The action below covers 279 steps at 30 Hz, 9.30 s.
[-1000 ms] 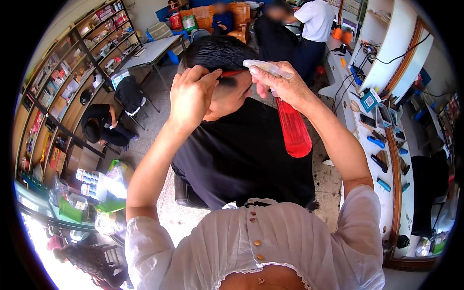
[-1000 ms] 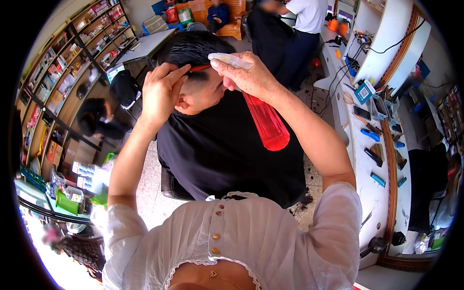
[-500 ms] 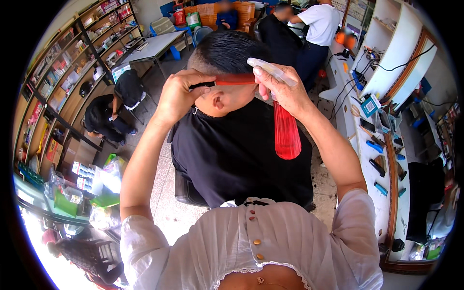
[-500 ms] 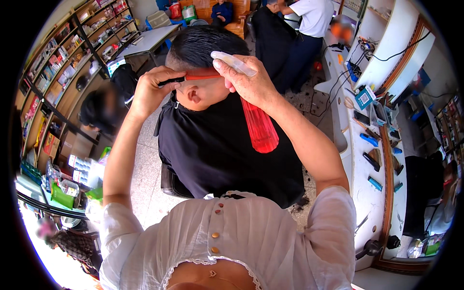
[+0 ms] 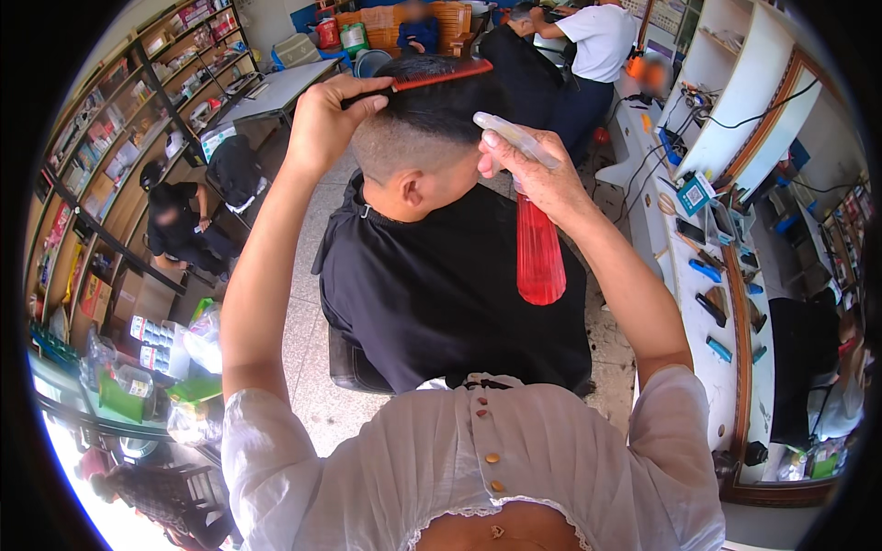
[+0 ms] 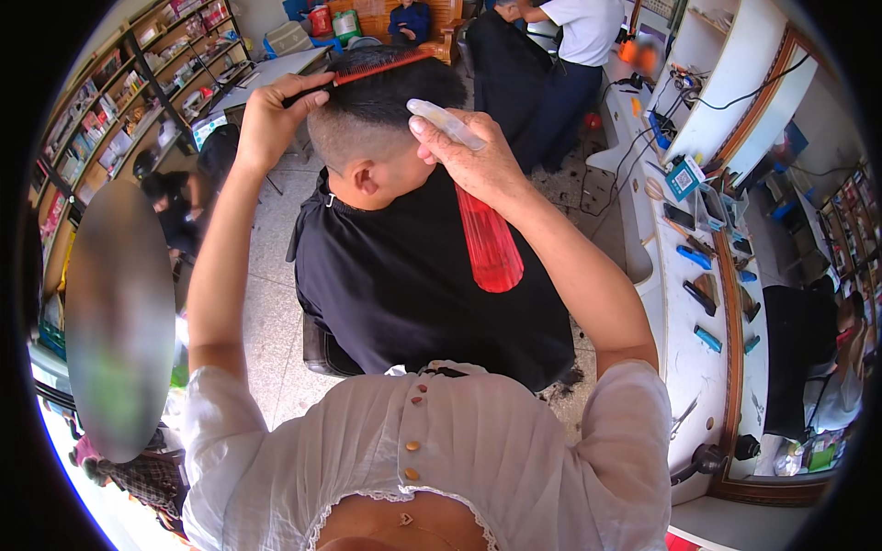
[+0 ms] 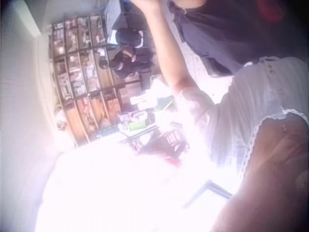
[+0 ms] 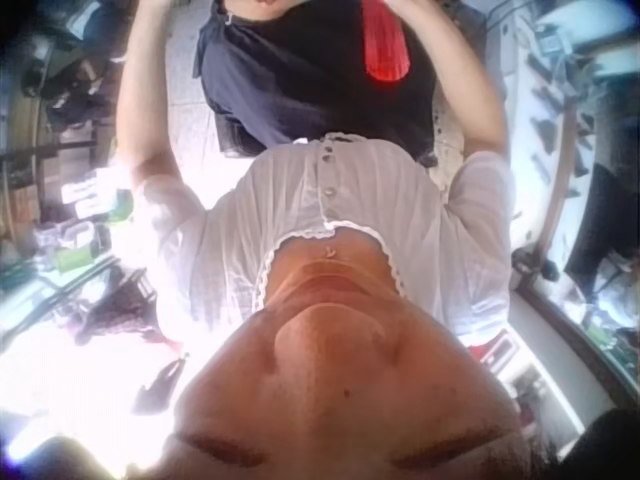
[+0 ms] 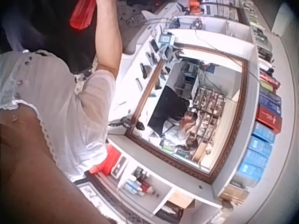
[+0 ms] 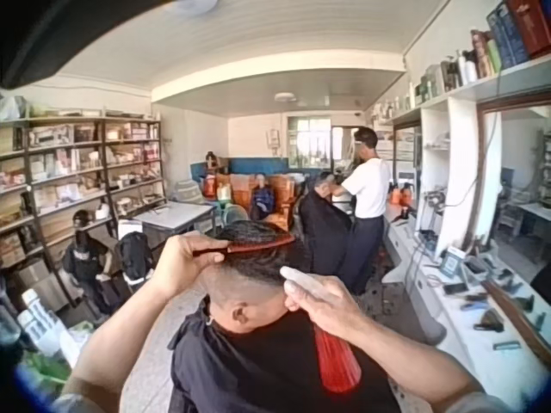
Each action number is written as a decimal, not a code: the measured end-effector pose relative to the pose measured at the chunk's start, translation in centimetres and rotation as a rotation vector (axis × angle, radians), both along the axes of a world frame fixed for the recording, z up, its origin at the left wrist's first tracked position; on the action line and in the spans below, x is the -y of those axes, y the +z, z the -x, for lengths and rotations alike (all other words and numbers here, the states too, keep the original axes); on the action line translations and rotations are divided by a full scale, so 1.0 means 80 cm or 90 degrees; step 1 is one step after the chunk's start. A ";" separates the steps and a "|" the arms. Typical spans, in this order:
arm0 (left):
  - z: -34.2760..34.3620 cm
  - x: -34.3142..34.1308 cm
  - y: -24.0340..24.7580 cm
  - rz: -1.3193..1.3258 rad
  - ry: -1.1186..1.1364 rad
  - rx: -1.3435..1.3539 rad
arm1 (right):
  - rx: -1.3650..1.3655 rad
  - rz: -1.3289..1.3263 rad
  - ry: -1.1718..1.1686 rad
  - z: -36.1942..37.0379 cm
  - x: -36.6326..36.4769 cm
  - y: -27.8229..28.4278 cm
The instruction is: The person uses electric clippers to trim the sides and back of a seated client's head, then switches to a comb and scissors to refine the top and sides. They spray water on the hair and continue trimming with scissors, finishing with a hairdryer.
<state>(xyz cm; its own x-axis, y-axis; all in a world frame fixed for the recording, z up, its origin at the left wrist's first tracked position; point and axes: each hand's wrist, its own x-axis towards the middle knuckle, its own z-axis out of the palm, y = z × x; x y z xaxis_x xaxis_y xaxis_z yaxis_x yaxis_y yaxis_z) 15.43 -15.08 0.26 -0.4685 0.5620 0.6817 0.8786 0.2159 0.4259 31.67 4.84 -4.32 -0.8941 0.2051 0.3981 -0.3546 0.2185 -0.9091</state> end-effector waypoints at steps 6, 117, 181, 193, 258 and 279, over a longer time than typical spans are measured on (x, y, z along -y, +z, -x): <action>0.007 0.004 0.014 -0.037 -0.002 0.040 | 0.031 -0.014 0.011 0.026 0.015 0.002; -0.062 -0.267 -0.116 0.593 0.319 -0.525 | 0.111 0.002 0.287 0.038 -0.220 0.032; -0.058 -0.035 0.002 -0.169 0.177 0.336 | -0.013 0.057 0.102 -0.131 -0.187 0.009; -0.103 -0.124 0.006 0.201 0.253 -0.269 | -0.015 0.135 -0.110 -0.252 -0.120 -0.020; -0.509 -0.014 -0.483 0.314 -0.111 0.710 | 0.270 0.878 -0.653 -0.739 -0.217 -0.509; -0.309 0.526 -0.497 -0.481 0.233 1.107 | 0.265 0.197 -0.014 -0.140 0.374 -0.405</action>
<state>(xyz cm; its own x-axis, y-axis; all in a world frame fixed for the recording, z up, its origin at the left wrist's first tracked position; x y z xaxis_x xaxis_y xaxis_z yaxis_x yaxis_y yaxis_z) 40.19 -57.19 -39.47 -0.8056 0.1511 -0.5729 -0.5850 -0.3567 0.7284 42.87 -25.08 -36.76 -0.9581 0.2772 -0.0726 0.0523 -0.0800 -0.9954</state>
